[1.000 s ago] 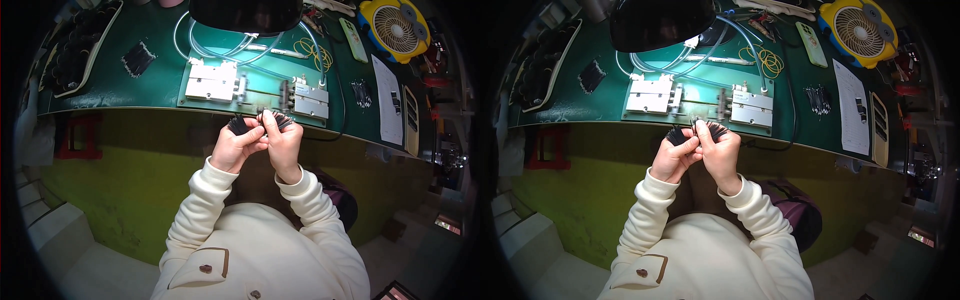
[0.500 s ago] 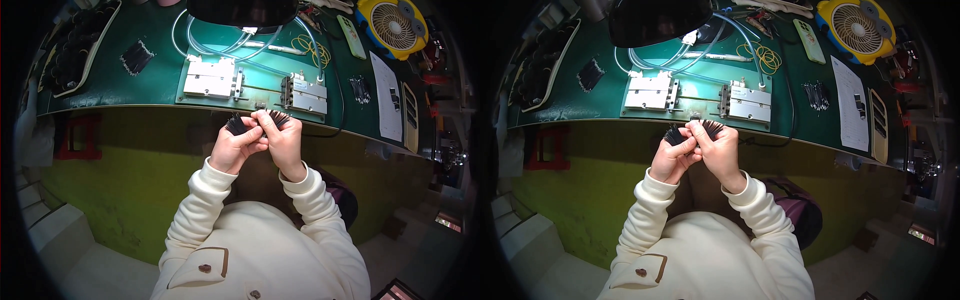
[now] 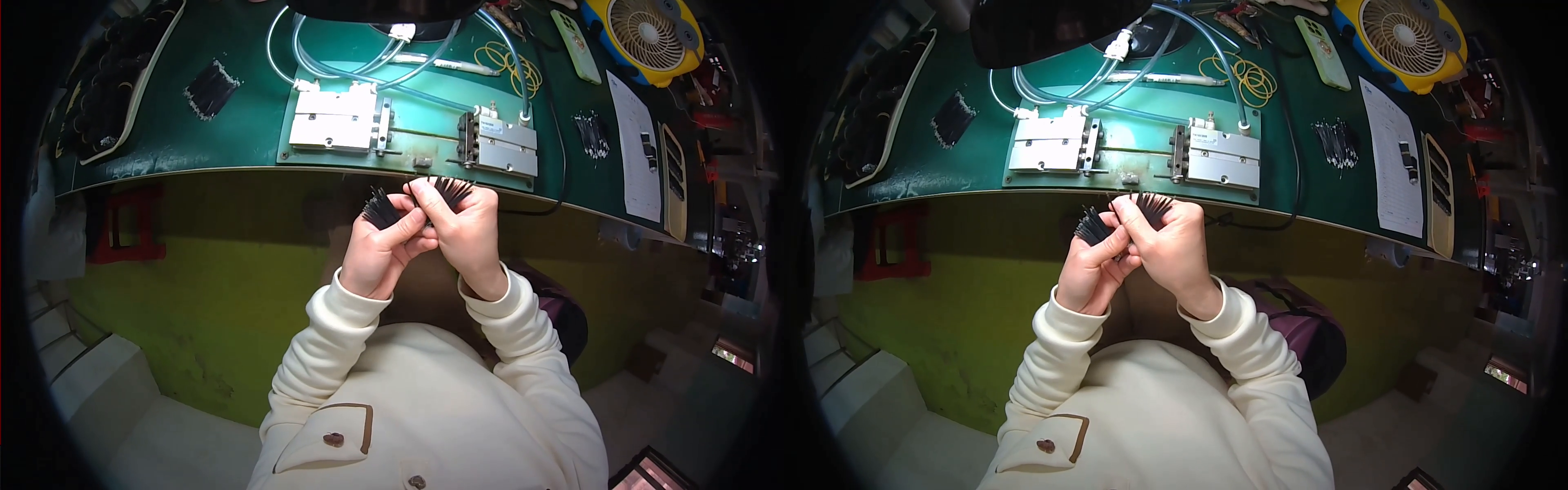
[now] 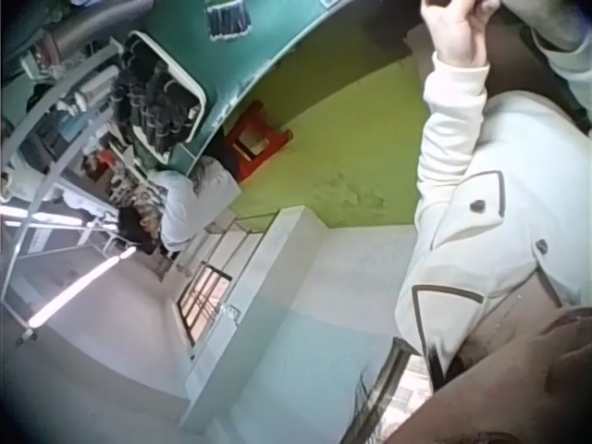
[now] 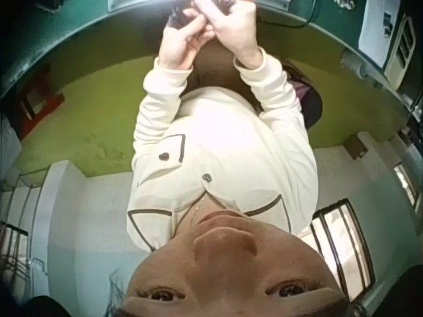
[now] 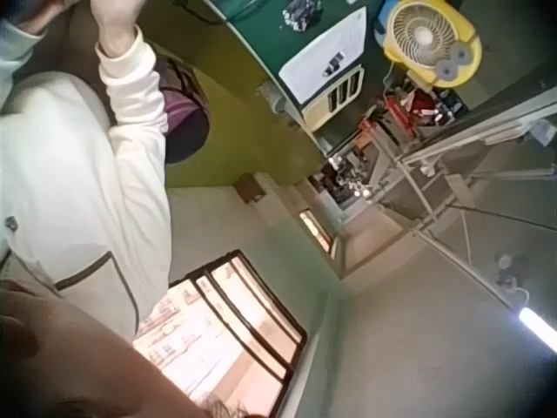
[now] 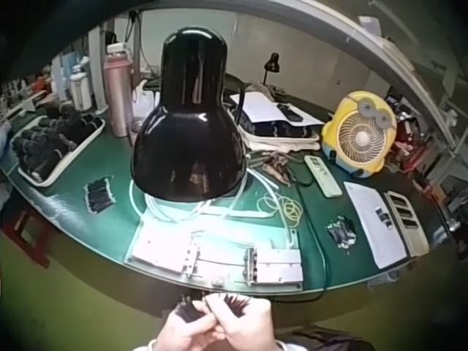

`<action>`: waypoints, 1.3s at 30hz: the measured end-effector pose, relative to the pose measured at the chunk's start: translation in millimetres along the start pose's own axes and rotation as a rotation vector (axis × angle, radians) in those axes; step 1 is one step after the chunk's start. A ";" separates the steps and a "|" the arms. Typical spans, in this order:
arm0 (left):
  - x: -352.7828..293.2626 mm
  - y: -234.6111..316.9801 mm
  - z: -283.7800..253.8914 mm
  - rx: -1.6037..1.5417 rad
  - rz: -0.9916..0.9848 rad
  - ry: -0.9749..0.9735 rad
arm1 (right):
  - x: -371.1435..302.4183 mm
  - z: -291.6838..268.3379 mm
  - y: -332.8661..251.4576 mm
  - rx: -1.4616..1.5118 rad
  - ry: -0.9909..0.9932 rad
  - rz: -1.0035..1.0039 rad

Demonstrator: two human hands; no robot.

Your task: The person assembles small electronic components and connects wires by hand at a workstation.

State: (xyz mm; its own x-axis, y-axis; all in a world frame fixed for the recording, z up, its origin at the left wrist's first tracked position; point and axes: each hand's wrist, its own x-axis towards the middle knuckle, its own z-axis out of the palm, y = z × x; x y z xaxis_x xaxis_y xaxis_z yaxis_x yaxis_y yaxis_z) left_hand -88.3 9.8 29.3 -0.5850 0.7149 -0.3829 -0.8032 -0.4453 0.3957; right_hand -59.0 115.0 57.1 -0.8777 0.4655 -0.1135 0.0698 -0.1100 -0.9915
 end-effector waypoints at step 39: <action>13.7 1.8 -5.6 0.044 0.030 -0.017 | 4.9 -3.2 10.6 0.061 0.046 0.012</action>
State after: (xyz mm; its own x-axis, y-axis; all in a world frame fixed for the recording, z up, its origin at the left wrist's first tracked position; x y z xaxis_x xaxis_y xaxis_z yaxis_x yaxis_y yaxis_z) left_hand -98.4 15.7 20.1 -0.6062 0.7108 -0.3568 -0.7797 -0.4425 0.4430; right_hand -61.0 118.9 45.9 -0.8541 0.5037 -0.1294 0.0499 -0.1682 -0.9845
